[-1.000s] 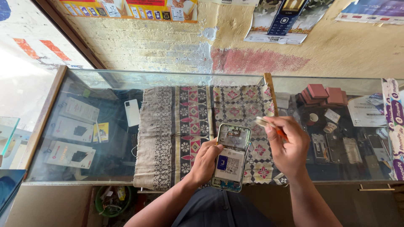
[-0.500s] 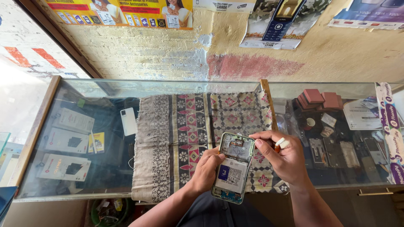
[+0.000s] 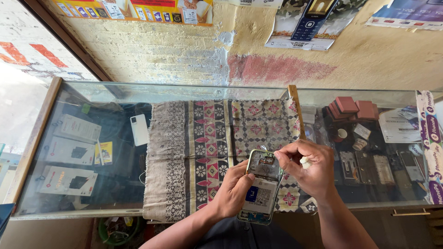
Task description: The person cleans the interior of a disassembled mobile phone using a toothbrush and a small tube of cleaning solution. They then reassemble the phone and place it on the counter.
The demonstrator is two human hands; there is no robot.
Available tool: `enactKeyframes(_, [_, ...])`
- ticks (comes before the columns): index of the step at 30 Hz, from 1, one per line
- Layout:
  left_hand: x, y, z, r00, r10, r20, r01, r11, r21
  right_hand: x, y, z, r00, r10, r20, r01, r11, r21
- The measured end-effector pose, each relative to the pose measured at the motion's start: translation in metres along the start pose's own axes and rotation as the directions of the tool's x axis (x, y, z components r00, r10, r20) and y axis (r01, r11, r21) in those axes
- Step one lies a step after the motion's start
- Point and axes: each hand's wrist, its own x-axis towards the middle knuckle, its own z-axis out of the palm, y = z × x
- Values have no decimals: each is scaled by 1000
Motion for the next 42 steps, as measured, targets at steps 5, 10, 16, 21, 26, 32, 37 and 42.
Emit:
enactKeyframes(5, [-1, 3, 2, 1000, 18, -17, -17, 999, 37, 2, -5, 4, 1000, -5, -13, 4, 999, -35])
enactKeyframes(10, [0, 4, 0, 999, -27, -40, 27, 1000, -7, 5, -8, 5, 994, -111, -12, 109, 987, -116])
enactKeyframes(16, [-1, 7, 1, 997, 4, -71, -3, 1000, 19, 6, -14, 10, 990, -139, -29, 130, 967, -220])
enactKeyframes(21, [-1, 7, 0, 995, 33, -97, -19, 989, 146, 7, -19, 16, 973, -229, -38, 203, 917, -342])
enactKeyframes(26, [-1, 7, -1, 993, -23, -112, 28, 999, 43, 6, -20, 20, 979, -196, -63, 163, 924, -345])
enactKeyframes(32, [-2, 5, -2, 994, -18, -104, 22, 999, 40, 5, -19, 19, 984, -169, -48, 149, 948, -282])
enactKeyframes(37, [-2, 4, -2, 992, -40, -116, 46, 998, 49, 4, -17, 20, 981, -189, -46, 167, 939, -302])
enactKeyframes(42, [-3, 6, -5, 993, -55, -107, 56, 998, -1, 4, -15, 22, 991, -132, -10, 125, 957, -262])
